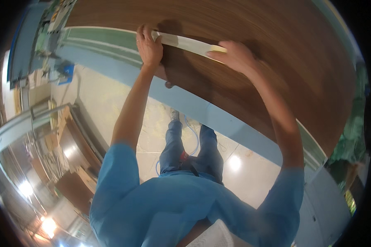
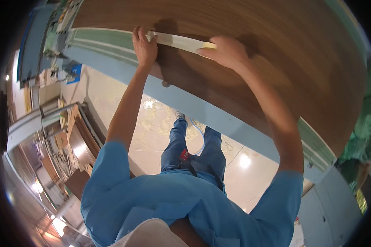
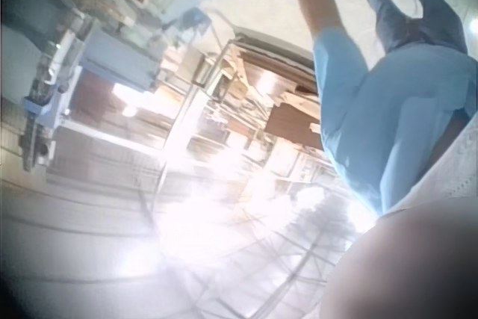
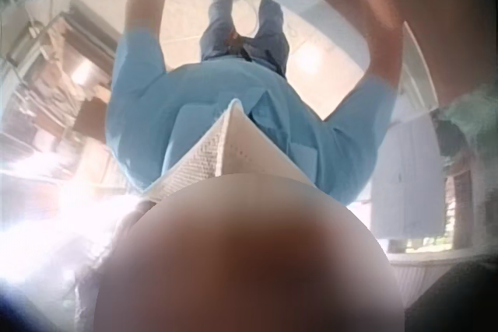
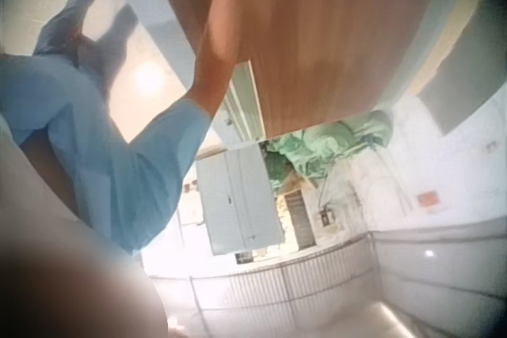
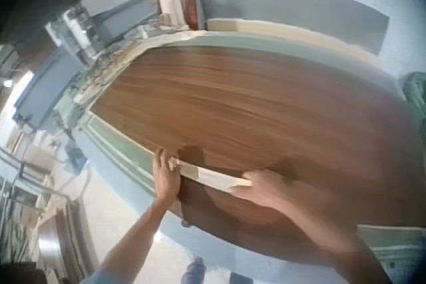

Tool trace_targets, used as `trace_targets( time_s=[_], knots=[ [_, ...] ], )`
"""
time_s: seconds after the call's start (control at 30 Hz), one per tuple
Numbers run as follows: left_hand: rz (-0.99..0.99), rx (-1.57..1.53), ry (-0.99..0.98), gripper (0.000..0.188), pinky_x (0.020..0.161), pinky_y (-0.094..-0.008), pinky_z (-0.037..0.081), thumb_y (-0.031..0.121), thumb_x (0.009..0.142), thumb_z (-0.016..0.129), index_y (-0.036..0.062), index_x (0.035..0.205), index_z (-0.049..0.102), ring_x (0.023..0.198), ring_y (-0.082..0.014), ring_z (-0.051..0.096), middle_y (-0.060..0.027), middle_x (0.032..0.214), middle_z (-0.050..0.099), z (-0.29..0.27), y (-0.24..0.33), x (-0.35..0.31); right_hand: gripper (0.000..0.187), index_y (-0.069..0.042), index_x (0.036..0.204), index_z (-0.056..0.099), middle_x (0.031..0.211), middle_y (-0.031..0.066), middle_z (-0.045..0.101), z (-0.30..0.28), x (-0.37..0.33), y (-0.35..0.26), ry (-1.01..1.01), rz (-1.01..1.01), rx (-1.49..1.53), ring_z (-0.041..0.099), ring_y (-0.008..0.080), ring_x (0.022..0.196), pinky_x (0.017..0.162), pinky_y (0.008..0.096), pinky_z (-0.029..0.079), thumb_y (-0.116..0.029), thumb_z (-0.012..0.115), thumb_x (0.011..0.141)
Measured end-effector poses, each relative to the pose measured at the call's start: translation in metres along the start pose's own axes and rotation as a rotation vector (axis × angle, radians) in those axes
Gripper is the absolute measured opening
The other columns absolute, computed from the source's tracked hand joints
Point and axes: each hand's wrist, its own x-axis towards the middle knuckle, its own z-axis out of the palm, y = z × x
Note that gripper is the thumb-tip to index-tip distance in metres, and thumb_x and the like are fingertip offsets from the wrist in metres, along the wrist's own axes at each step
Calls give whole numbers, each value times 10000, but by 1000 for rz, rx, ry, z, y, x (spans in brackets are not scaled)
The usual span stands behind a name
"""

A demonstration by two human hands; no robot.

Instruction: The person places a wooden board onto a CNC machine bed, secures it with masking tape, and then operates the machine's control panel. The person subsequently measures the board with a tape measure.

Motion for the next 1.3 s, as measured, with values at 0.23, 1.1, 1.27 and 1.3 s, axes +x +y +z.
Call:
trace_targets(
  time_s=[0.23, 1.1, 1.27, 1.3],
  knots=[
    [279, 239, -275, 601, 1235, -486, 200, 466, 1091, 269, 151, 1603, 277, 1539, -292, 224, -111, 1665, 254, 32, 21, -30, 609, 6, 920, 707, 804, 196, 688, -3, -17, 31, -125, -74, 178, 673, 338, 762, 680, 453, 519, -598, 712, 840],
    [170, 167, -326, 721, 1238, -485, 137, 592, 1046, 267, 143, 1611, 260, 1553, -313, 163, -126, 1677, 216, 25, 22, -21, 514, -115, 994, 753, 842, 120, 740, -133, -346, 218, -136, 679, -153, 719, 283, 840, 753, 419, 555, -600, 700, 833],
    [184, 204, -329, 743, 1234, -497, 148, 595, 1046, 276, 107, 1606, 258, 1552, -315, 165, -131, 1676, 218, 28, 15, -20, 545, -98, 913, 754, 808, 133, 727, -120, -323, 218, -147, 687, -437, 716, 314, 845, 751, 454, 557, -625, 631, 850],
    [188, 212, -317, 750, 1234, -501, 150, 597, 1045, 279, 98, 1604, 261, 1551, -316, 168, -134, 1674, 222, 30, 12, -19, 548, -94, 901, 755, 807, 134, 726, -118, -317, 215, -168, 695, -489, 716, 318, 846, 752, 458, 558, -623, 618, 857]
  ],
)
